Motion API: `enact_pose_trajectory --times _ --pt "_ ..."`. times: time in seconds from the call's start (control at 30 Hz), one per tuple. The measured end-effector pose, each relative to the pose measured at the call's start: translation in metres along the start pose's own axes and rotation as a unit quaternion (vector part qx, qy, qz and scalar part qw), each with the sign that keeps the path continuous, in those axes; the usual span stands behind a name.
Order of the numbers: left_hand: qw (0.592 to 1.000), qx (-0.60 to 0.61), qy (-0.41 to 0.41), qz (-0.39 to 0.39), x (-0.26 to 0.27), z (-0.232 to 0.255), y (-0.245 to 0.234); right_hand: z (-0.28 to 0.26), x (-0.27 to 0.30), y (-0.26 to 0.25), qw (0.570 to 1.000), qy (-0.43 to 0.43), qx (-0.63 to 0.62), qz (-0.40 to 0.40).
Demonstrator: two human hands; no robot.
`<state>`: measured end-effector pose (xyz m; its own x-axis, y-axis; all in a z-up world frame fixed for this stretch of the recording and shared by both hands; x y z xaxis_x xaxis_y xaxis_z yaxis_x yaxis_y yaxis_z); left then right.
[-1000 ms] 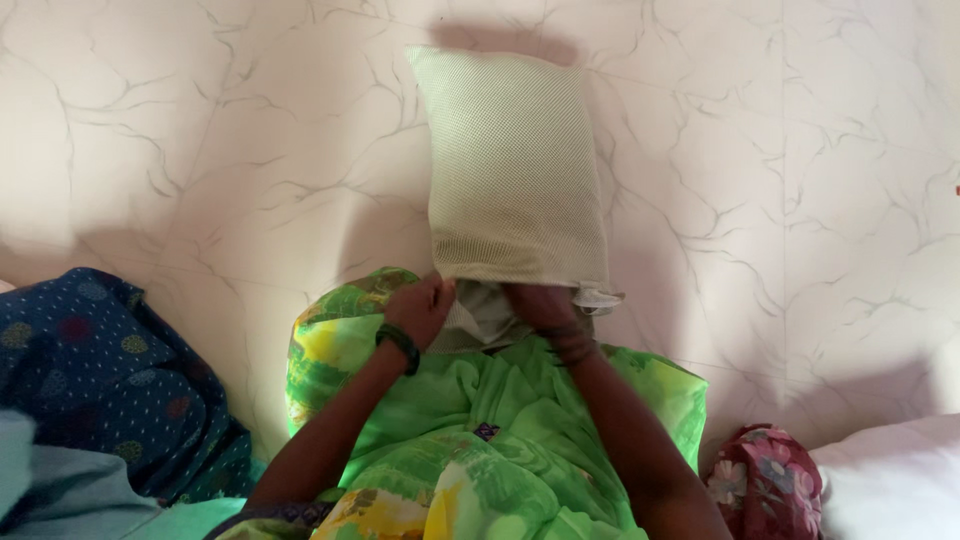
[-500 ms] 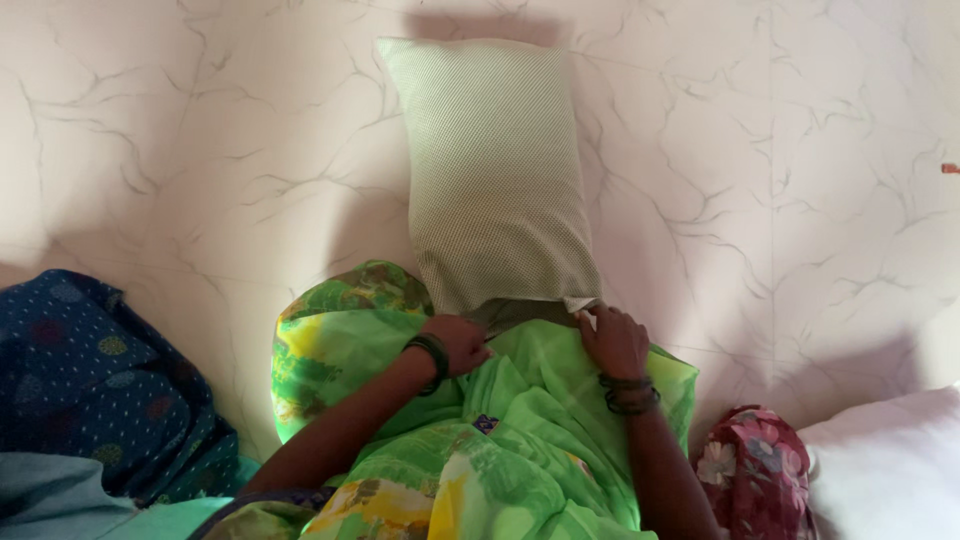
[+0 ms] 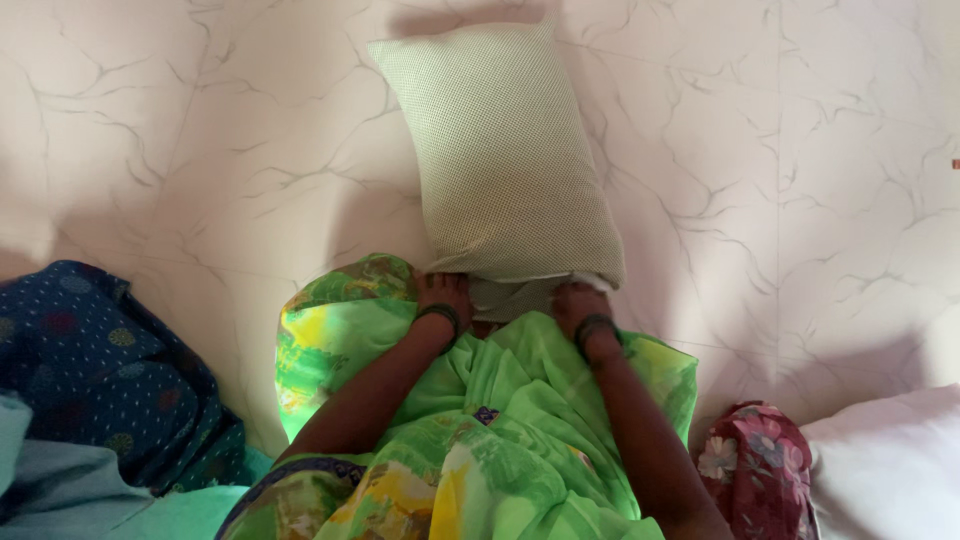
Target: The person sits on the floor and puts a pink patterned pillowcase onto a white pillow, smoothing it out. They then repeat the process with a green patterned pillowcase on a second white pillow.
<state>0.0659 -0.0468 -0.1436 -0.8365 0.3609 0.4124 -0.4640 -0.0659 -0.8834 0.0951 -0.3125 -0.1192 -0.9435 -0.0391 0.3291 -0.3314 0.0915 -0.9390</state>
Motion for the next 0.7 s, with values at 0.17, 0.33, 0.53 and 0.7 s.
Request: enact_pose_trajectory --times 0.17,0.33,0.53,0.7 --pt "0.991 -0.109 0.055 -0.056 -0.006 0.009 0.010 -0.083 0.016 0.033 0.978 -0.200 -0.052 0.001" --pt "0.982 -0.064 0.147 -0.100 0.018 0.018 -0.003 -0.124 0.014 0.066 0.966 -0.237 -0.098 -0.029" --pt "0.993 -0.054 0.090 -0.060 0.057 -0.047 -0.071 -0.035 -0.017 0.032 0.975 -0.082 0.124 -0.164" --pt "0.996 0.060 0.067 0.015 0.085 -0.070 -0.095 0.078 0.002 -0.045 0.978 -0.130 0.158 0.036"
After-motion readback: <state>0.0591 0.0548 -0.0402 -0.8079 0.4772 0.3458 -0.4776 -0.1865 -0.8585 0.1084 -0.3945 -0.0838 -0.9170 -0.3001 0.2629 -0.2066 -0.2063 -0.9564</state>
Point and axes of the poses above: each hand's wrist, its own x-axis away from the middle knuckle, its own y-axis out of the palm, z = x × y, the point moved 4 cm from there along -x, towards the middle knuckle, and after that the axes turned 15 degrees about y, right-handed, at the moved point
